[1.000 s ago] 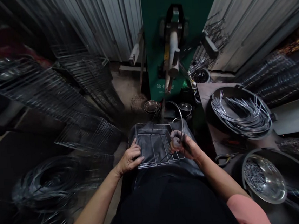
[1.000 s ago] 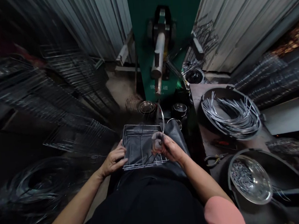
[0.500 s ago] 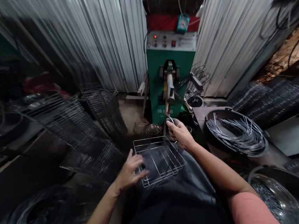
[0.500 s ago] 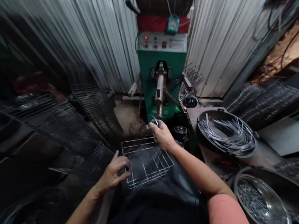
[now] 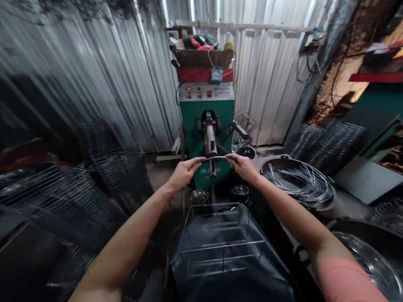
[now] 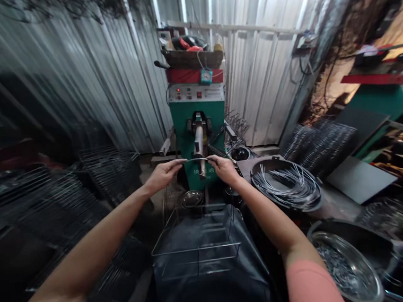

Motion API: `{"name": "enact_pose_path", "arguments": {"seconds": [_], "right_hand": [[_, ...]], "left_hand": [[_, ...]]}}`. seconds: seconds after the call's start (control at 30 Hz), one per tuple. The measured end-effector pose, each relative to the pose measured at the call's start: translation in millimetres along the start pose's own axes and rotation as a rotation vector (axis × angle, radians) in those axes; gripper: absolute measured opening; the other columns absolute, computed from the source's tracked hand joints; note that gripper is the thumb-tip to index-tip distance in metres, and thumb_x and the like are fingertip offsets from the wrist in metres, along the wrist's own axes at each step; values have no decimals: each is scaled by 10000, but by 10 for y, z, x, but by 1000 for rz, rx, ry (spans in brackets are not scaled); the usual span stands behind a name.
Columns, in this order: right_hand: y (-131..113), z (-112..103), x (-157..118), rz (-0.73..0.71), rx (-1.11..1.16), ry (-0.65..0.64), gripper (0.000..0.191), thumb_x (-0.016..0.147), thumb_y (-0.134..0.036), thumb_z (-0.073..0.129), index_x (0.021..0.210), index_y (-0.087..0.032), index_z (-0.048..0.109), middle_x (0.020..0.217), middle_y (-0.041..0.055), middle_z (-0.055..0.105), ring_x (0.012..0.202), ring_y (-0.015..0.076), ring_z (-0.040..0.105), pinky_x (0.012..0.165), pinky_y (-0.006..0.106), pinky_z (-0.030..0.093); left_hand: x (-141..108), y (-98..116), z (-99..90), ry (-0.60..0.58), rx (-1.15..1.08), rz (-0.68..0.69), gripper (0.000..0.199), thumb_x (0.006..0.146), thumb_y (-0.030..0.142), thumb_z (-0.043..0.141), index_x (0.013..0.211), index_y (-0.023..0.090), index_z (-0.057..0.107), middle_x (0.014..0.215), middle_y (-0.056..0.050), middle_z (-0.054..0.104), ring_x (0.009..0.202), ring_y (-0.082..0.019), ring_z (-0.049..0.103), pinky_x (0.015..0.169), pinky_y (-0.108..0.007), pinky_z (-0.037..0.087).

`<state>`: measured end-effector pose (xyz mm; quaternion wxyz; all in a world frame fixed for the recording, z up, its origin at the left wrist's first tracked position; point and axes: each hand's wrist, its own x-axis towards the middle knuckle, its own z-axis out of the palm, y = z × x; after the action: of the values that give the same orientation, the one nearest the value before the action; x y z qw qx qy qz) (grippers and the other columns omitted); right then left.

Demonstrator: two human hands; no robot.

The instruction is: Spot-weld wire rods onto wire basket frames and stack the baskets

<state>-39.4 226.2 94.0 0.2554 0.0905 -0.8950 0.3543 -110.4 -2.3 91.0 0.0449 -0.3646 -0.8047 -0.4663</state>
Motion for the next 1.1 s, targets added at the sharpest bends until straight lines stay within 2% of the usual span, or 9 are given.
{"name": "enact_pose_path", "arguments": {"seconds": [0.1,0.2,0.33,0.47,0.57,0.67,0.77,0.97,1.1], "right_hand": [[406,226,-86,173,-169,-212,292,877,-281,453,1063,-163,646,888,63,685,816,187,614,754,258,432],[653,453,-247,242,-306,-390,305,900,-310,443,1122,-207,625,930,64,689,841,192,624,735,243,422],[837,649,-332,250,-286,-444,305,919,-303,418,1149,-226,603,966,55,688,850,183,626,722,225,413],[939,754,-299,226,-325,-463,319,928,-315,394,1173,-231,580,968,71,687,871,199,630,730,238,415],[952,793,-278,206,-427,-523,367,938,-299,352,1273,-259,497,990,82,677,891,211,631,746,262,423],[928,794,-258,177,-515,-590,424,933,-248,328,1347,-293,405,1056,93,646,912,221,625,758,285,435],[908,768,-211,145,-573,-638,455,911,-186,323,1351,-269,400,1110,122,611,919,239,622,756,303,442],[958,733,29,91,-568,-610,409,921,-200,321,1308,-238,446,1083,104,633,943,223,615,741,266,424],[1019,746,197,129,-517,-620,358,934,-227,339,1253,-242,501,1074,76,657,958,204,610,737,239,408]], "left_hand": [[13,-307,320,-160,-41,-246,377,827,350,469,1098,142,628,477,51,456,369,-87,364,393,-222,310],[-57,-636,560,-266,-110,-401,363,804,313,475,1093,141,610,465,61,429,341,-81,346,352,-206,287],[-122,-894,679,-313,-175,-467,364,798,335,483,1094,151,587,471,67,414,332,-76,358,333,-189,293],[-75,-976,664,-343,-156,-443,359,799,347,487,1076,148,599,514,43,499,364,-90,433,361,-198,350],[-14,-1024,667,-361,-76,-363,389,816,369,463,1104,153,613,572,15,589,428,-117,515,433,-220,418],[37,-1079,706,-333,-19,-211,401,821,391,459,1114,180,632,839,-34,704,730,-173,644,689,-260,498],[91,-1118,741,-335,7,-110,376,816,364,457,1083,185,653,1074,-43,679,1016,-202,605,917,-294,430],[315,-1138,673,-339,84,-102,396,819,349,429,1091,160,645,1067,-55,681,982,-205,618,891,-284,439],[492,-1152,617,-388,107,-142,401,807,354,427,1060,141,655,1025,-61,692,967,-203,618,869,-265,436]]}}
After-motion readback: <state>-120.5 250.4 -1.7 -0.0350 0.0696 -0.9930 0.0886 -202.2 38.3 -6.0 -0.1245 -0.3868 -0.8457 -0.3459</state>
